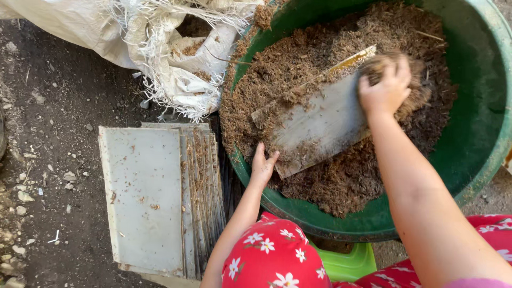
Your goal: The person scoops brown fibrous material from a green basin and presses it into rectangular trays using their hands. They repeatedly fill each tray, scrape off excess material, and stack the filled trays to the side.
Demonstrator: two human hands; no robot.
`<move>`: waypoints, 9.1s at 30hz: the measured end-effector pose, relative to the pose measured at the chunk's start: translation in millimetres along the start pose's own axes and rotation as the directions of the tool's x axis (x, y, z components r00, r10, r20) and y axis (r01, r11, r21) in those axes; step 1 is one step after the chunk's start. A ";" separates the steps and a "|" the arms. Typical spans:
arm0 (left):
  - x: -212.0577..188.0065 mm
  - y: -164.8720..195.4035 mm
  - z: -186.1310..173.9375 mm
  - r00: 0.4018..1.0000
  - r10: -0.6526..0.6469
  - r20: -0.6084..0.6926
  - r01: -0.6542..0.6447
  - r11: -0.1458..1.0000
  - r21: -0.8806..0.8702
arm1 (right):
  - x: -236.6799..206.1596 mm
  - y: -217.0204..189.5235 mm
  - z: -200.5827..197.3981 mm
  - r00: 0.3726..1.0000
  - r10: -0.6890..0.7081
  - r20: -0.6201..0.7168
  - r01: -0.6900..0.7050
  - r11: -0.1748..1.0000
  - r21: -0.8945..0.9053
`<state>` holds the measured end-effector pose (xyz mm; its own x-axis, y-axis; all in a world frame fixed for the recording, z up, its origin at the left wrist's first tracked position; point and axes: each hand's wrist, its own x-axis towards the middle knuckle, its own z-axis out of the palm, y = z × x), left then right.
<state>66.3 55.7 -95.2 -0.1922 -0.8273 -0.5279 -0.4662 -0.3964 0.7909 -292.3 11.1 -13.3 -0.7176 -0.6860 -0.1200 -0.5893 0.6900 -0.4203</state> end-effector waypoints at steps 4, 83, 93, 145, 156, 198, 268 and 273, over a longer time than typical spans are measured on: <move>4.6 -4.5 4.3 0.998 -0.054 0.011 0.055 0.996 -0.077 | 4.2 2.9 22.1 0.987 0.028 -0.158 -0.028 1.000 0.007; -49.2 27.4 -18.9 0.869 -0.211 0.447 0.447 0.722 -0.528 | -216.0 114.5 39.7 0.788 0.005 0.615 -0.113 0.984 0.137; -28.4 10.7 -2.5 0.990 -0.033 0.137 0.121 0.694 -0.710 | -164.8 31.5 -26.6 0.752 -0.320 0.576 0.131 0.929 0.345; -9.1 -7.5 6.2 0.991 -0.132 -0.029 0.119 0.955 -0.272 | -66.8 -132.9 32.5 0.931 -0.235 0.278 0.266 0.961 -0.077; -3.3 0.8 -1.9 0.941 -0.333 -0.057 0.284 0.871 -0.401 | -184.3 13.3 59.5 0.889 -0.408 0.206 0.453 0.847 -0.277; -39.3 31.2 -20.4 0.955 -0.233 0.186 0.288 0.556 -0.780 | -170.1 -42.1 -15.3 0.944 -0.169 0.284 0.125 0.978 0.166; -0.9 382.4 2.6 0.880 0.474 -0.022 -0.413 0.787 0.459 | -260.5 37.1 30.9 0.871 0.132 0.473 -0.240 0.955 0.174; -34.4 466.6 5.0 0.609 0.770 0.193 -0.706 0.415 0.574 | -242.0 37.5 35.7 0.844 0.201 0.497 -0.366 0.893 0.261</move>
<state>-148.9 -98.8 290.4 -0.6426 -0.7316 0.2276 -0.5530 0.6485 0.5231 -127.5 194.8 -32.1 -0.5395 -0.5551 -0.6330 -0.1666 0.8074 -0.5660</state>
